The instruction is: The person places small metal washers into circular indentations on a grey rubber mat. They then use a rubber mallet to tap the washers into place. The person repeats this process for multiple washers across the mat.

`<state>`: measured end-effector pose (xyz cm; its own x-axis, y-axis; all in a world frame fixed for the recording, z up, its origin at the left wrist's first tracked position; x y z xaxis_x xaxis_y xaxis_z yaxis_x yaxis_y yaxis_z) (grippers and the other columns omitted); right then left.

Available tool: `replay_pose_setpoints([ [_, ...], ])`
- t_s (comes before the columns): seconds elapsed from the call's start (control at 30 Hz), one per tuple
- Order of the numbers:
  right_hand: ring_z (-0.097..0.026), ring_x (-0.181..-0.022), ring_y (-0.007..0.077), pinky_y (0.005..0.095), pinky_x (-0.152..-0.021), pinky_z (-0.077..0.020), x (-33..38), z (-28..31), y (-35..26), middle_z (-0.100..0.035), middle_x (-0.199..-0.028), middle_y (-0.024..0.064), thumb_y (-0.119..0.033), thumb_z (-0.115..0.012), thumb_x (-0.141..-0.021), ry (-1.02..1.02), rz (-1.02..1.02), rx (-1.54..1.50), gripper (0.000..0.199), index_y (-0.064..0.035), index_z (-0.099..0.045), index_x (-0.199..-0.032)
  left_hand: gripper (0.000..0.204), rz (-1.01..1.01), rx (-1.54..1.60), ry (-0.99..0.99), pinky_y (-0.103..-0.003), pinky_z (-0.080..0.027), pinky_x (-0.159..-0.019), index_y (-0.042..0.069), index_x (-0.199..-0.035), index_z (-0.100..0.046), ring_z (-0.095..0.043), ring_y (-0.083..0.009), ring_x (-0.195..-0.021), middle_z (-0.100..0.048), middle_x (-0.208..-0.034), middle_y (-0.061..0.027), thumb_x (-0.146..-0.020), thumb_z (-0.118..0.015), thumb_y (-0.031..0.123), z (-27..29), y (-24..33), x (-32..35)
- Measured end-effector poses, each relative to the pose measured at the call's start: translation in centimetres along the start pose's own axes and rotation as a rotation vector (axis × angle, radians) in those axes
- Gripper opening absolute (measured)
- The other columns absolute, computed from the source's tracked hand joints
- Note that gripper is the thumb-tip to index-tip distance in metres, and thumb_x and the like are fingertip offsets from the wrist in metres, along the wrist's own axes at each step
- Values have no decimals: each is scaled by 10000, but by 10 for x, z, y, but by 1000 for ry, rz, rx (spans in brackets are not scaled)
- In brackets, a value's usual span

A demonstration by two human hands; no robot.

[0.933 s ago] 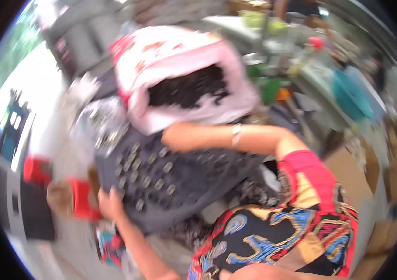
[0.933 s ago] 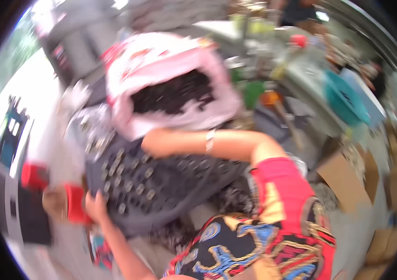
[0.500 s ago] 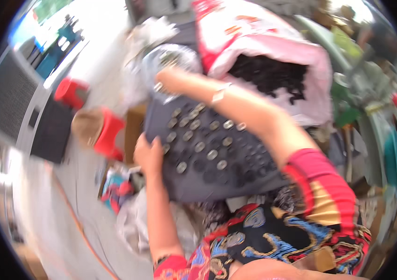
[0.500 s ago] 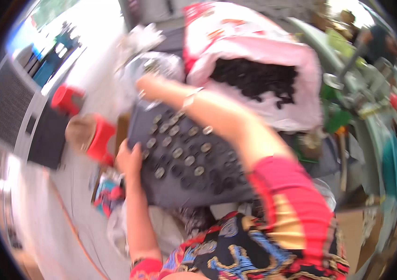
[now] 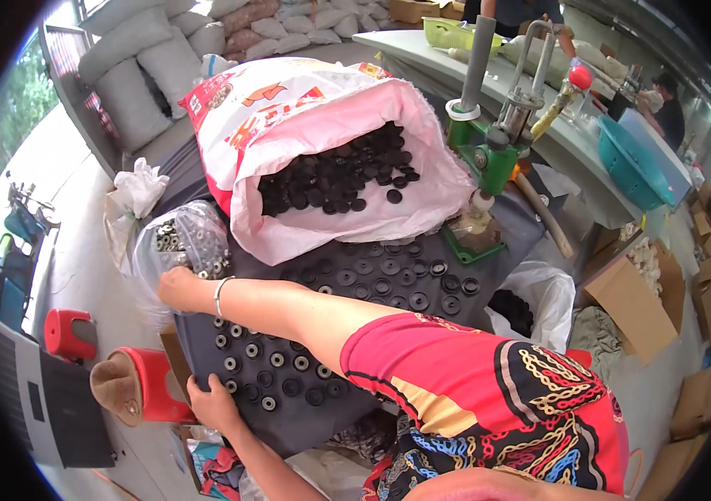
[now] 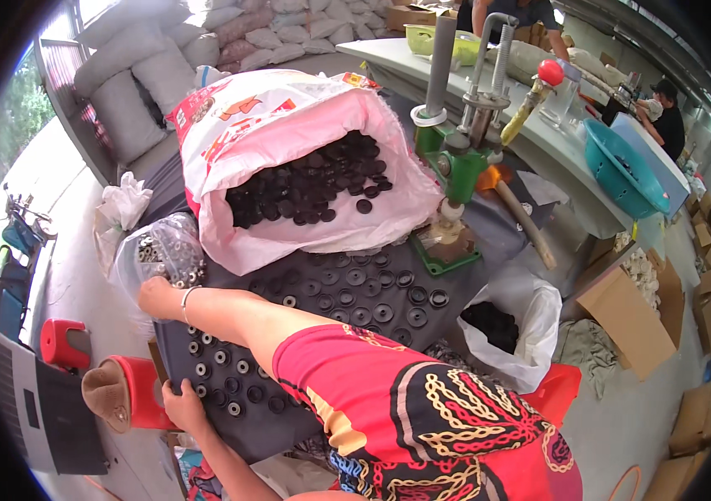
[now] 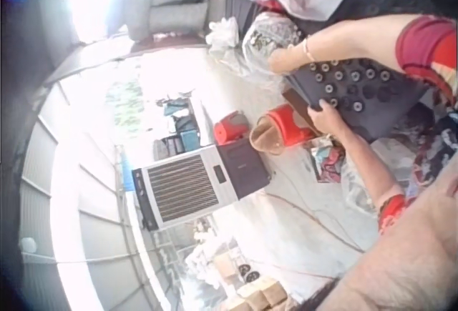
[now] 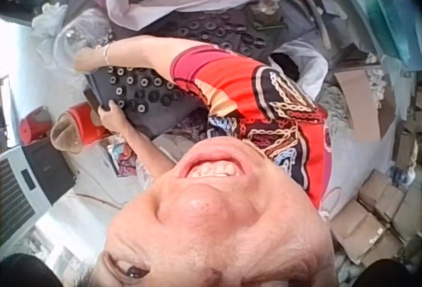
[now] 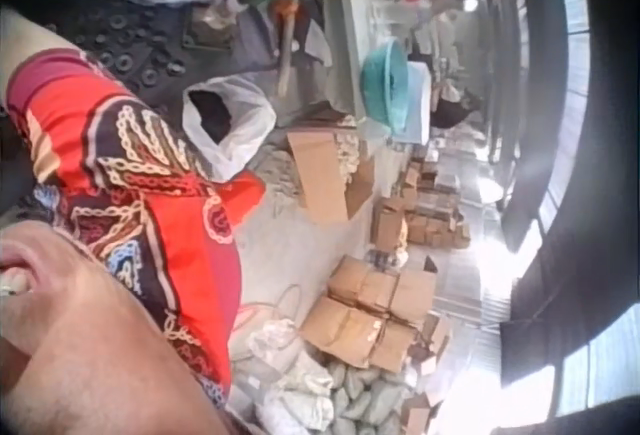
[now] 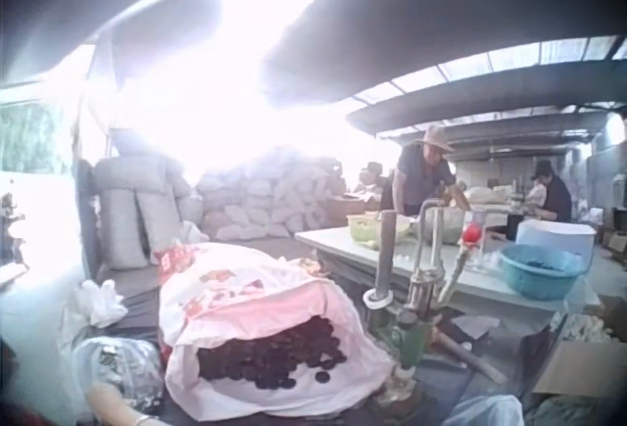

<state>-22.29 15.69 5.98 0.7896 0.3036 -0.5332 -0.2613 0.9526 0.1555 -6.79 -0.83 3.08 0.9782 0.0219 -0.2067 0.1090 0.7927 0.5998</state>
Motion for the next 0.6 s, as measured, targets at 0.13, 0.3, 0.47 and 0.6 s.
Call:
replay_pose_setpoints([
  [0.13, -666, -643, 229, 391, -494, -519, 12, 0, 0, -680, -688, 119, -157, -658, -638, -60, 90, 74, 100, -105, -726, -690, 502, -63, -89, 22, -450, -472, -867, -2, -1157, -594, -615, -398, -987, -641, -1066, -235, -761, -608, 306, -9, 11, -2],
  [0.3, -686, -680, 273, 384, -578, -543, 6, 21, 7, -693, -742, 145, -135, -599, -696, -118, 161, 32, 141, -73, -724, -713, 482, 15, 57, 54, -420, -468, -868, 22, -1139, -611, -615, -374, -1000, -645, -1068, -219, -752, -628, 309, -3, 4, -2],
  [0.47, -663, -747, 349, 406, -673, -542, 6, 58, 44, -664, -818, 208, -178, -607, -647, -190, 18, -137, 232, 9, -669, -770, 486, -13, -8, 44, -450, -459, -879, 21, -1160, -586, -604, -379, -997, -630, -1087, -217, -774, -607, 317, -9, 10, 0],
  [0.6, -647, -706, 226, 335, -662, -513, 61, 161, 77, -655, -764, 138, -156, -639, -678, -81, -49, -572, 261, -4, -664, -890, 491, 2, 12, 28, -443, -472, -862, 17, -1162, -587, -614, -367, -984, -637, -1073, -212, -774, -618, 317, -11, 8, -1],
])
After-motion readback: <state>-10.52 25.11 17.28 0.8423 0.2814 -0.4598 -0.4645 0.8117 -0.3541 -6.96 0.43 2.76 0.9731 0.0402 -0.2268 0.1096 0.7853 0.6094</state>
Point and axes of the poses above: each hand's wrist, its own x-axis away from the middle knuckle, its own z-axis out of the back of the hand, y = z × x, the point moved 7 cm from there along -x, towards the middle knuckle
